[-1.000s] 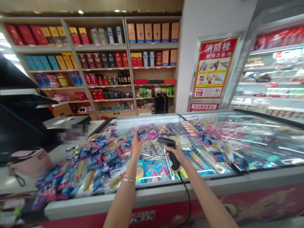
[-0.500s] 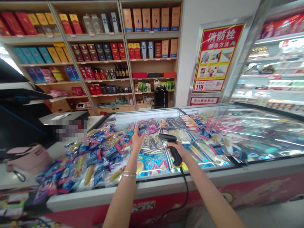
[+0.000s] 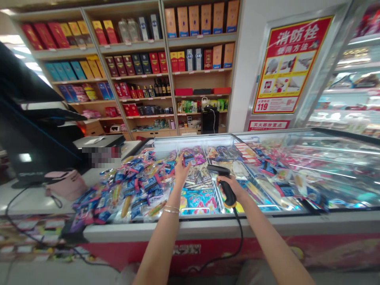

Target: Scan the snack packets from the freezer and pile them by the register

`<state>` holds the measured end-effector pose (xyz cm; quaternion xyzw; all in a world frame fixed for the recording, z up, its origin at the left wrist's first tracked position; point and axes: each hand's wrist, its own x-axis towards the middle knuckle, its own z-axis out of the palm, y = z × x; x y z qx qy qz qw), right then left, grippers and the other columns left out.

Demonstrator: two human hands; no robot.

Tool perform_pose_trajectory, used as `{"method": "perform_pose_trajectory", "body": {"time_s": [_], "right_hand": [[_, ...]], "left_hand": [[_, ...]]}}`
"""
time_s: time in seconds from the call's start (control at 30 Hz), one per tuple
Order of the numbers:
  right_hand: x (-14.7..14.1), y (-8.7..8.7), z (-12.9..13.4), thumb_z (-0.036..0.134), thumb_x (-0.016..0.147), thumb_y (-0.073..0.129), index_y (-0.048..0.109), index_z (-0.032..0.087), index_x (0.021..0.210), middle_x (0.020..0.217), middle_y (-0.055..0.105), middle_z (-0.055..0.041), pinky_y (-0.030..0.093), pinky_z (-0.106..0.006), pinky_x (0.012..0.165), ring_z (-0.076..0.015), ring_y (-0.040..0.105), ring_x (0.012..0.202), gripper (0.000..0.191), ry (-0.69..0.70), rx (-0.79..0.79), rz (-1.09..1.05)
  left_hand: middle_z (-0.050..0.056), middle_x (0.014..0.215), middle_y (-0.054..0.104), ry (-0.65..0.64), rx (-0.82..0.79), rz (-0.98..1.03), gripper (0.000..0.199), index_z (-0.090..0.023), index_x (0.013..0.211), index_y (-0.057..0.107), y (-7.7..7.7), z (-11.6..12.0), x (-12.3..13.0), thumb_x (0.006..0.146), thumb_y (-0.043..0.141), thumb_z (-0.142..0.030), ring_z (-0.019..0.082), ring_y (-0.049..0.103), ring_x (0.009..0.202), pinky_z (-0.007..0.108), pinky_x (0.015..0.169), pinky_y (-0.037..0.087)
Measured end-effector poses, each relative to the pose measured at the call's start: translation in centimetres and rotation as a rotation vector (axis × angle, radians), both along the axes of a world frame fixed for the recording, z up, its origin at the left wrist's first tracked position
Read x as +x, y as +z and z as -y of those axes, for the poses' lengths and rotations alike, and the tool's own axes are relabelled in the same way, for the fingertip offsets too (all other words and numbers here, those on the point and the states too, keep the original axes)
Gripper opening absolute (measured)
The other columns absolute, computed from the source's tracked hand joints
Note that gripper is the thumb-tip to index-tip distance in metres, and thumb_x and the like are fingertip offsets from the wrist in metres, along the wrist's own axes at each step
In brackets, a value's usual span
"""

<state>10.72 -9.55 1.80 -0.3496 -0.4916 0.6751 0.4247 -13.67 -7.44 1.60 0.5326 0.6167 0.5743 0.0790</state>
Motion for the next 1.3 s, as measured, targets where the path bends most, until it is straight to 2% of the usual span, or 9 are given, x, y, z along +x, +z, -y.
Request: {"method": "perform_pose_trajectory", "body": {"time_s": [0.2,0.33,0.43,0.6,0.8,0.93,1.1,1.2,1.3], "right_hand": [[-0.8,0.6,0.1,0.032,0.067,0.074,0.062,0.016,0.069,0.058,0.062,-0.0014,0.041,-0.021,0.034,-0.0100,0.051,0.039,0.020,-0.023,-0.062,-0.072],[-3.7,1.2,0.7,0.032,0.067,0.073,0.061,0.016,0.070,0.059,0.061,-0.0010,0.042,-0.020,0.036,-0.0090,0.051,0.041,0.020,0.010,-0.070,-0.154],[-7.1,1.5,1.5,0.033,0.067,0.073,0.061,0.016,0.070,0.058,0.059,-0.0006,0.042,-0.021,0.037,-0.0089,0.049,0.040,0.021,0.081,-0.076,-0.184],[-13.5,1.6,2.5,0.032,0.069,0.069,0.060,0.017,0.069,0.059,0.058,-0.0008,0.043,-0.021,0.038,-0.0092,0.049,0.042,0.017,0.194,-0.129,-0.201],[-19.3,0.6,2.2,0.031,0.069,0.068,0.057,0.017,0.067,0.055,0.055,0.0007,0.040,-0.019,0.036,-0.0081,0.047,0.040,0.018,0.248,-0.214,-0.224],[-20.1,-0.6,2.0,0.034,0.068,0.071,0.056,0.018,0.068,0.056,0.055,0.0012,0.039,-0.019,0.037,-0.0079,0.047,0.040,0.022,0.271,-0.201,-0.257],[-19.3,-1.2,1.8,0.037,0.068,0.070,0.056,0.019,0.066,0.057,0.054,0.0001,0.039,-0.022,0.038,-0.0093,0.045,0.042,0.023,0.293,-0.174,-0.278],[-19.3,-1.2,1.9,0.035,0.066,0.071,0.056,0.018,0.066,0.057,0.054,0.0006,0.039,-0.021,0.040,-0.0085,0.045,0.043,0.022,0.284,-0.192,-0.286],[-19.5,-1.1,2.0,0.035,0.066,0.071,0.057,0.018,0.066,0.059,0.055,0.0001,0.039,-0.022,0.041,-0.0086,0.045,0.043,0.021,0.281,-0.191,-0.279]], "left_hand": [[0.007,0.116,0.067,0.087,-0.016,-0.066,0.066,-0.021,0.145,0.039,3.4,3.3,-1.1,0.081,0.057,-0.023,0.020,0.065,0.095,0.032,0.090,0.047],[0.009,0.110,0.069,0.244,0.002,-0.133,0.068,-0.021,0.146,0.036,6.3,7.3,-5.8,0.082,0.057,-0.026,0.021,0.066,0.086,0.034,0.087,0.048],[0.010,0.113,0.068,0.412,0.055,-0.104,0.064,-0.020,0.144,0.040,6.9,10.5,-10.7,0.082,0.056,-0.029,0.023,0.066,0.093,0.036,0.091,0.047],[0.016,0.127,0.060,0.614,0.033,-0.129,0.057,-0.014,0.138,0.047,3.8,15.0,-15.7,0.084,0.054,-0.034,0.028,0.058,0.114,0.041,0.102,0.041],[0.020,0.131,0.054,0.738,-0.038,-0.444,0.062,-0.011,0.140,0.044,-1.3,17.3,-14.3,0.087,0.051,-0.040,0.034,0.045,0.126,0.052,0.107,0.033],[0.021,0.145,0.040,0.727,0.048,-0.501,0.067,-0.011,0.146,0.036,-1.7,17.6,-13.7,0.087,0.051,-0.040,0.033,0.036,0.135,0.051,0.112,0.028],[0.017,0.151,0.033,0.659,0.047,-0.498,0.052,-0.019,0.140,0.046,-1.4,17.7,-13.9,0.091,0.047,-0.036,0.031,0.032,0.140,0.052,0.114,0.026],[0.019,0.155,0.025,0.764,0.058,-0.405,0.049,-0.018,0.141,0.046,-1.7,17.5,-14.2,0.094,0.040,-0.033,0.031,0.026,0.143,0.053,0.113,0.027],[0.019,0.154,0.030,0.798,0.027,-0.345,0.049,-0.016,0.142,0.044,-2.2,17.3,-14.6,0.096,0.035,-0.030,0.031,0.027,0.143,0.054,0.113,0.027]]}}
